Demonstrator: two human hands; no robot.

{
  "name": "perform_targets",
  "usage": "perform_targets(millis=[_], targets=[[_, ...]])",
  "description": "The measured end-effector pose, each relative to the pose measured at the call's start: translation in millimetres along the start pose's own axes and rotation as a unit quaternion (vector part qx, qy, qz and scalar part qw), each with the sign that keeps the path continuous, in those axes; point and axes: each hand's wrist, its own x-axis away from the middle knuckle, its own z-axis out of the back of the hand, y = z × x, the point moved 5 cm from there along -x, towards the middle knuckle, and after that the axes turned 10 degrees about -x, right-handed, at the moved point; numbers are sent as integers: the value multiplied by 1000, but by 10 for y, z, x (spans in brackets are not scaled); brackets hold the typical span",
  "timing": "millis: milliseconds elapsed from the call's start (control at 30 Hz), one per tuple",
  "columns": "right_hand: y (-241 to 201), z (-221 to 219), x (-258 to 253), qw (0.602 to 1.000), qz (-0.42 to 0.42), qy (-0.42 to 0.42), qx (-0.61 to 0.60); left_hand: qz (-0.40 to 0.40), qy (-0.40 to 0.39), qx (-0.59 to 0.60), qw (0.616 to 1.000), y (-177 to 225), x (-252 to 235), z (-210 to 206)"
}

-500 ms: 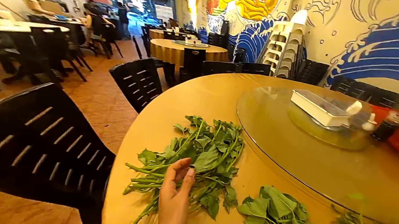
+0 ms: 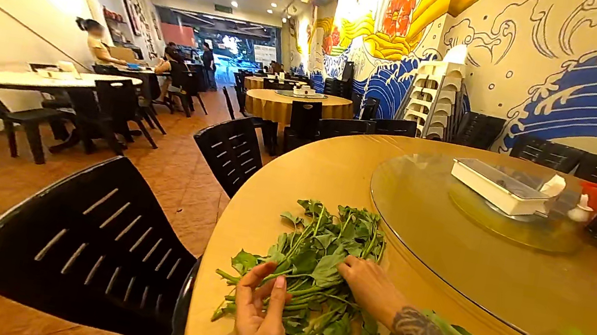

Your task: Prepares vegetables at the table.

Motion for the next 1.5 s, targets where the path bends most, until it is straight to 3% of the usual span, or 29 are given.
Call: perform_targets(millis=[100,233,400,500,667,800,1033,1200,1400,1500], targets=[[-12,174,56,998,45,48,-8,-34,22,-8,999,11,2,27],[-121,560,232,977,112,179,6,-76,72,-27,994,102,18,76],[-181,1032,353,936,193,289,50,-76,54,-77,993,49,-6,71],[-251,1257,458,918,227,318,70,-89,-16,-119,989,16,-14,17],[-340,1445,666,890,273,348,109,-110,-229,-123,959,63,154,-243],[-325,1355,713,882,275,367,106,-92,-316,-100,939,6,269,-338],[-246,913,763,883,178,435,-11,17,-268,-82,960,-34,227,-289],[-191,568,777,936,116,317,-103,60,-265,-61,960,-78,276,-321],[-365,442,802,949,80,268,-149,105,-215,-12,971,-99,337,-330],[-623,285,870,921,94,378,-25,110,-194,-4,975,-85,382,-329]])
